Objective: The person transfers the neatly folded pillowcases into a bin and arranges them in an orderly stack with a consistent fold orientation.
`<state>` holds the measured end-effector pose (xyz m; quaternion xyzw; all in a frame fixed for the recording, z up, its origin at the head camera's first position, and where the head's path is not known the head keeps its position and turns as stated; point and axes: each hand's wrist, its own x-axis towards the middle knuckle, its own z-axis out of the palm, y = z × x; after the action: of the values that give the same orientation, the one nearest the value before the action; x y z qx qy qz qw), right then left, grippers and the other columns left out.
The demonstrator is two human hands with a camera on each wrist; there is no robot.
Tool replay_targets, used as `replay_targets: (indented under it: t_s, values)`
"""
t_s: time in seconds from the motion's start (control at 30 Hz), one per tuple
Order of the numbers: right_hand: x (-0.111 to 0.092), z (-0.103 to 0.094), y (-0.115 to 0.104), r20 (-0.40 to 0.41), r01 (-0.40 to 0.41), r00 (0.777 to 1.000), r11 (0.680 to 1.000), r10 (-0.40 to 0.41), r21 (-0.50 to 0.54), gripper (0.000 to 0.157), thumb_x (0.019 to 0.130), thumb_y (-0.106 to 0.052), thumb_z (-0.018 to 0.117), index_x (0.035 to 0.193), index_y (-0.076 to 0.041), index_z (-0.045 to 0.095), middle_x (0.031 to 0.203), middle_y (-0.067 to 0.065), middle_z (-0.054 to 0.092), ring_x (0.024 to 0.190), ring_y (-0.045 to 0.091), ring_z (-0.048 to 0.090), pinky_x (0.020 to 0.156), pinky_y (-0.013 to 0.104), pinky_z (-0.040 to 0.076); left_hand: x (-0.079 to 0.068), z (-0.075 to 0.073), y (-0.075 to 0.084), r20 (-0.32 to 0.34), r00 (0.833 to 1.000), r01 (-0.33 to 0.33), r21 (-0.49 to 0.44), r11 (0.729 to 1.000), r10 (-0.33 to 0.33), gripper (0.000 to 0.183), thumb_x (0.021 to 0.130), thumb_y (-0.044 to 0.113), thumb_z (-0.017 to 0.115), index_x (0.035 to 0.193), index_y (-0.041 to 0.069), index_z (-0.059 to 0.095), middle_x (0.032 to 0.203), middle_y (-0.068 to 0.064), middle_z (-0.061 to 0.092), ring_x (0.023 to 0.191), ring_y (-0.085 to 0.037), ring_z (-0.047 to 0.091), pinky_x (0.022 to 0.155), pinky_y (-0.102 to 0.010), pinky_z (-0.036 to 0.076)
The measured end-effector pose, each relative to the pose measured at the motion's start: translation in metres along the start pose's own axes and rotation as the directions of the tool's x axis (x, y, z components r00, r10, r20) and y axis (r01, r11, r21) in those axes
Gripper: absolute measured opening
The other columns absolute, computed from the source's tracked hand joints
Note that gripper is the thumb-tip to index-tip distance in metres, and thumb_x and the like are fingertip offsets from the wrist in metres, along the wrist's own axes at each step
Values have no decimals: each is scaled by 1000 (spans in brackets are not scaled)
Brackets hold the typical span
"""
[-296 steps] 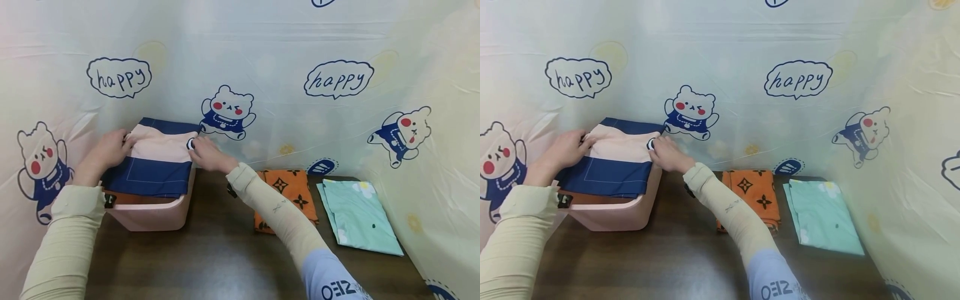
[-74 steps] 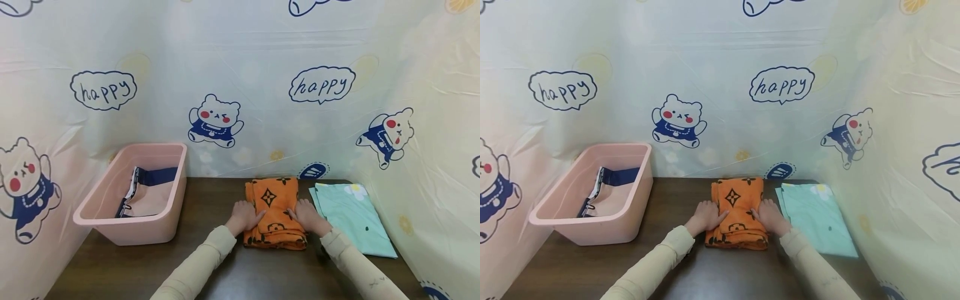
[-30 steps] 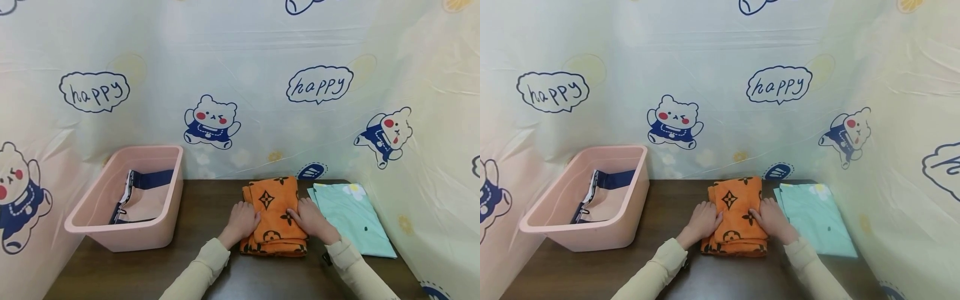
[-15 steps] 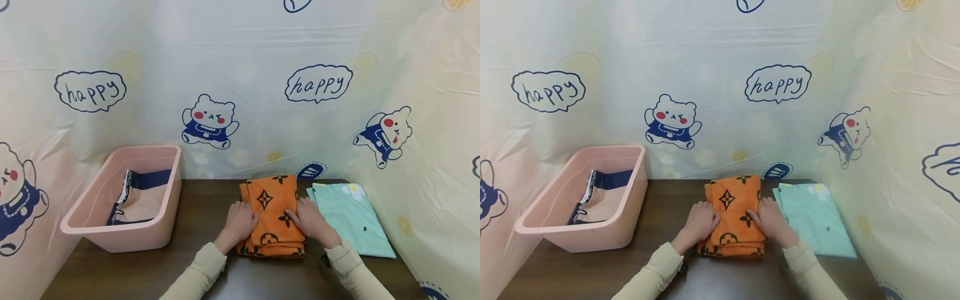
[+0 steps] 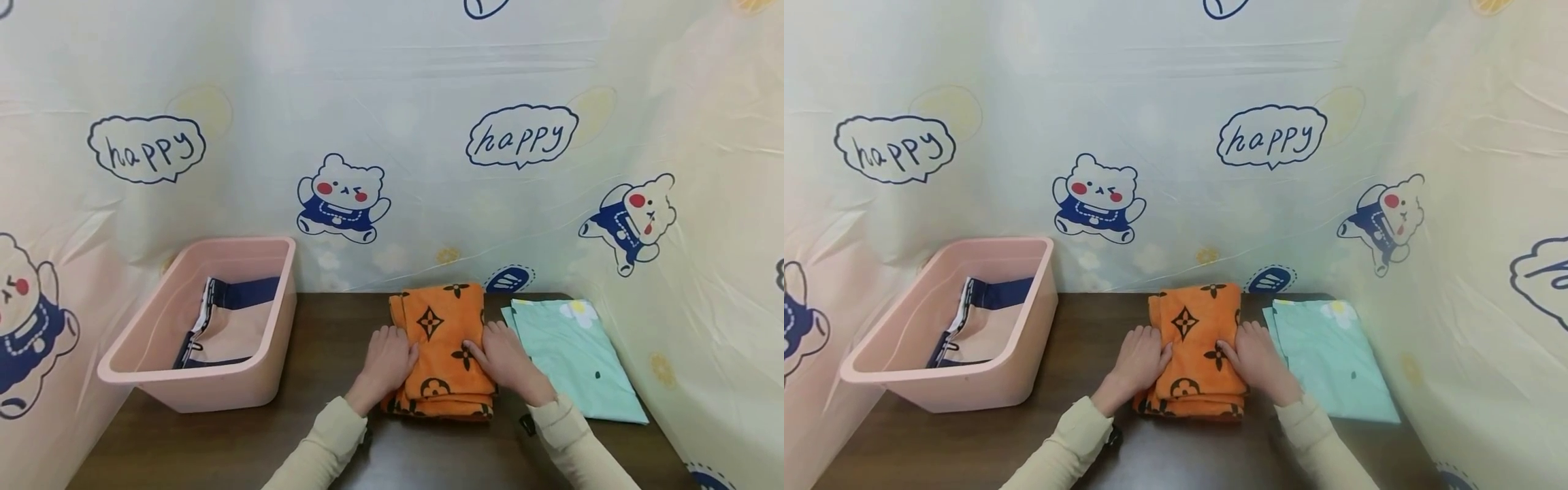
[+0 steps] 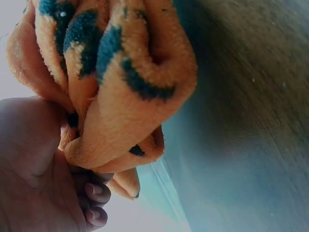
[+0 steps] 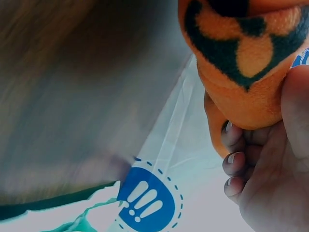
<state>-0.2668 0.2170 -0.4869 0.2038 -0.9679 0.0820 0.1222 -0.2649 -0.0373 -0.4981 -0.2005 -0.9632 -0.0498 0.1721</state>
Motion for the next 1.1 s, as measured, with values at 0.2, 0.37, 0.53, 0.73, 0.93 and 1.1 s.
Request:
replay_targets:
  t_s: [0.2, 0.37, 0.53, 0.73, 0.93, 1.1]
  values:
    - [3, -6, -4, -6, -7, 1000, 1000, 7, 28, 45, 96, -49, 39, 74, -12, 52, 68, -2, 41, 67, 19, 35, 64, 32, 27, -1, -8, -3, -22, 1000, 8, -21, 1000, -8, 39, 95, 37, 45, 67, 11, 49, 63, -3, 44, 60, -21, 41, 58, -32, 34]
    - [5, -10, -9, 0, -22, 1000, 997, 23, 67, 45, 96, -50, 39, 73, -13, 51, 67, -2, 41, 66, 19, 35, 65, 32, 27, 0, -13, -6, -3, 1000, 9, -30, 1000, -9, 38, 96, 37, 44, 68, 11, 50, 65, -3, 46, 62, -22, 41, 59, -33, 35]
    - [6, -12, -14, -7, -36, 999, 994, 37, 105, 46, 95, -51, 39, 75, -12, 53, 68, -2, 42, 66, 18, 36, 65, 32, 28, -1, -18, -9, 8, 1000, 20, -22, 1000, -20, 39, 96, 38, 44, 67, 12, 48, 64, -4, 46, 62, -22, 41, 59, -33, 35]
    - [7, -14, -19, -4, -40, 999, 992, 41, 119, 48, 94, -54, 37, 75, -14, 53, 67, -3, 42, 65, 17, 36, 64, 31, 29, -4, -24, -13, 5, 999, 33, -36, 999, -33, 38, 95, 38, 45, 67, 12, 48, 65, -3, 45, 61, -21, 40, 60, -33, 35]
    - [11, -16, -28, -6, -47, 999, 992, 48, 114, 49, 94, -56, 35, 72, -15, 51, 67, -3, 41, 64, 17, 35, 63, 31, 28, -7, -32, -19, -27, 999, 29, -23, 999, -30, 40, 95, 37, 46, 65, 12, 48, 63, -3, 45, 60, -22, 40, 59, -33, 35]
    - [10, -19, -36, 6, -70, 998, 988, 70, 135, 47, 94, -55, 38, 73, -15, 52, 68, -2, 41, 67, 18, 35, 65, 31, 27, -10, -43, -19, -43, 998, 43, -36, 998, -44, 39, 94, 36, 48, 64, 11, 49, 62, -4, 44, 61, -23, 41, 60, -34, 36]
